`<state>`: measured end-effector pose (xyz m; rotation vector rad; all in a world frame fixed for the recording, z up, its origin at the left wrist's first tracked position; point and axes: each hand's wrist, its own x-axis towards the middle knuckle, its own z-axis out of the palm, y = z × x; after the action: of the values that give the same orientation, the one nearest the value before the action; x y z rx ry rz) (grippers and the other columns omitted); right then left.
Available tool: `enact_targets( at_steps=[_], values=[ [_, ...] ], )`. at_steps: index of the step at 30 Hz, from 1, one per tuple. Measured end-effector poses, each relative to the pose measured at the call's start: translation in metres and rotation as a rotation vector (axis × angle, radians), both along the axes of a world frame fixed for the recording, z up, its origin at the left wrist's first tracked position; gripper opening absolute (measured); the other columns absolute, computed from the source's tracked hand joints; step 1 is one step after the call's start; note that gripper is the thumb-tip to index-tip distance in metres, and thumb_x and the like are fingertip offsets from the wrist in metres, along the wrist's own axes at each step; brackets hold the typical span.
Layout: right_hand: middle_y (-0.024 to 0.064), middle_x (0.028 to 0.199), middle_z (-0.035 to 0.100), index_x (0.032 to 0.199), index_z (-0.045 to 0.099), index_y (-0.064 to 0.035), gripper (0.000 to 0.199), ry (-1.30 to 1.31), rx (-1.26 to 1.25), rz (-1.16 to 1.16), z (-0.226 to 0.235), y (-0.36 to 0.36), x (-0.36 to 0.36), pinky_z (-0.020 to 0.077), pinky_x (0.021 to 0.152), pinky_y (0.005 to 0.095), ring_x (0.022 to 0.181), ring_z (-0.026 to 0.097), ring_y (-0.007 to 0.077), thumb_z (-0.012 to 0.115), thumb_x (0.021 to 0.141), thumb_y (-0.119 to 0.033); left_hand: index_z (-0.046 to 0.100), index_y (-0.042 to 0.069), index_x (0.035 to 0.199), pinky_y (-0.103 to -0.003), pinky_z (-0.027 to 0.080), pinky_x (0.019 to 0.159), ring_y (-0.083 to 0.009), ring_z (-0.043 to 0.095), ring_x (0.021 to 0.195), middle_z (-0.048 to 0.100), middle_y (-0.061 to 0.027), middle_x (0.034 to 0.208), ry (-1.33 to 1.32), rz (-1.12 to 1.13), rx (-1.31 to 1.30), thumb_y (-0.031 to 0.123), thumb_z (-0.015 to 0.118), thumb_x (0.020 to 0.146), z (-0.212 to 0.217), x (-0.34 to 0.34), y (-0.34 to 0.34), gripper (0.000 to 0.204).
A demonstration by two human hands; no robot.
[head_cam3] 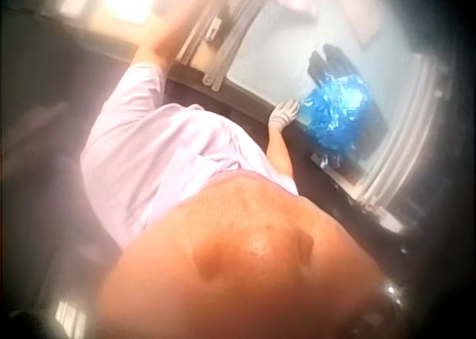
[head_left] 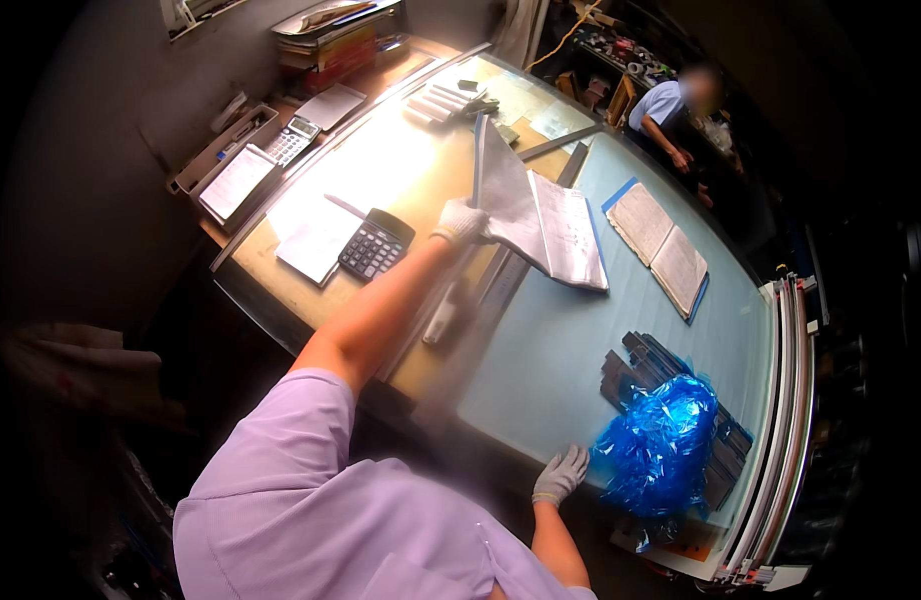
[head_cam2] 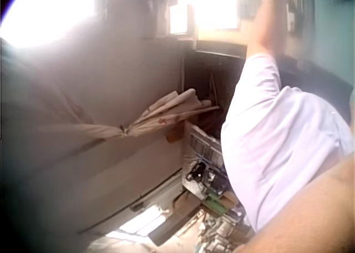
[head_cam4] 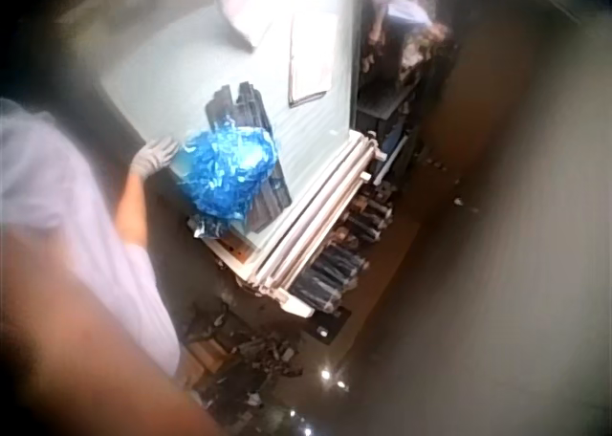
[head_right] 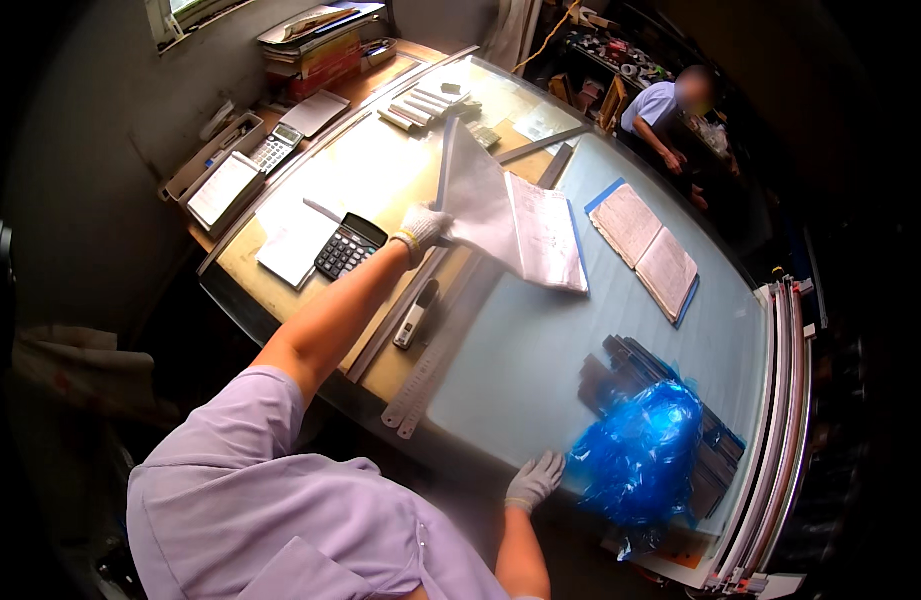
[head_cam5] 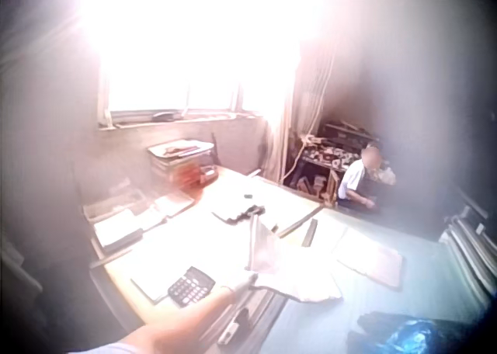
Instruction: The person wraps a large cylindrical roll of material in a clear plastic bag, securing the top with a rubber band. They then place the wrapped roll onto a wooden pallet with other similar rolls. Finally, the person moves to a desk, picks up a pen, and writes on a notepad.
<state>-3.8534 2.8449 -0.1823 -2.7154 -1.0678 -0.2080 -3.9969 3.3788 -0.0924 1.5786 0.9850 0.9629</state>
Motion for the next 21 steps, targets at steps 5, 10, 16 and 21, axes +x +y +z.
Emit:
enact_targets(
  at_steps=[5, 10, 16, 21],
  values=[
    [0.0195, 0.146, 0.04, 0.134, 0.047, -0.0042, 0.048, 0.018, -0.058, -0.327, -0.011, 0.029, -0.062, 0.0324, 0.111, 0.0494, 0.135, 0.038, 0.0381, 0.057, 0.092, -0.023, 0.065, 0.0, 0.105, -0.025, 0.055, 0.055, -0.0173, 0.067, 0.072, 0.065, -0.0088, 0.084, 0.152, -0.345, 0.399, 0.005, 0.073, 0.08, -0.024, -0.11, 0.118, 0.026],
    [0.0189, 0.146, 0.041, 0.136, 0.046, -0.0056, 0.05, 0.008, -0.056, -0.428, -0.008, 0.07, -0.111, 0.0313, 0.112, 0.0487, 0.137, 0.038, 0.0356, 0.058, 0.091, -0.023, 0.066, 0.003, 0.105, -0.023, 0.054, 0.061, -0.0132, 0.061, 0.076, 0.064, -0.0065, 0.087, 0.32, -0.431, 0.405, 0.015, 0.071, 0.086, -0.017, -0.211, 0.195, 0.023],
    [0.0212, 0.144, 0.042, 0.135, 0.045, -0.0037, 0.046, -0.004, -0.075, -0.45, -0.001, 0.077, -0.116, 0.0312, 0.111, 0.0504, 0.136, 0.037, 0.0393, 0.054, 0.094, -0.022, 0.07, 0.007, 0.111, -0.03, 0.056, 0.07, -0.0223, 0.067, 0.08, 0.069, -0.0097, 0.096, 0.574, -0.407, 0.073, 0.013, 0.077, 0.075, -0.04, -0.23, 0.268, 0.037],
    [0.0196, 0.144, 0.042, 0.136, 0.045, -0.0049, 0.048, -0.001, -0.082, -0.437, 0.001, 0.08, -0.115, 0.0304, 0.112, 0.0487, 0.137, 0.036, 0.0369, 0.057, 0.092, -0.022, 0.069, 0.004, 0.112, -0.043, 0.053, 0.084, -0.032, 0.069, 0.092, 0.07, -0.0213, 0.103, 0.91, 0.067, 0.119, 0.021, 0.066, 0.077, -0.082, -0.206, 0.285, 0.038]
  ],
)
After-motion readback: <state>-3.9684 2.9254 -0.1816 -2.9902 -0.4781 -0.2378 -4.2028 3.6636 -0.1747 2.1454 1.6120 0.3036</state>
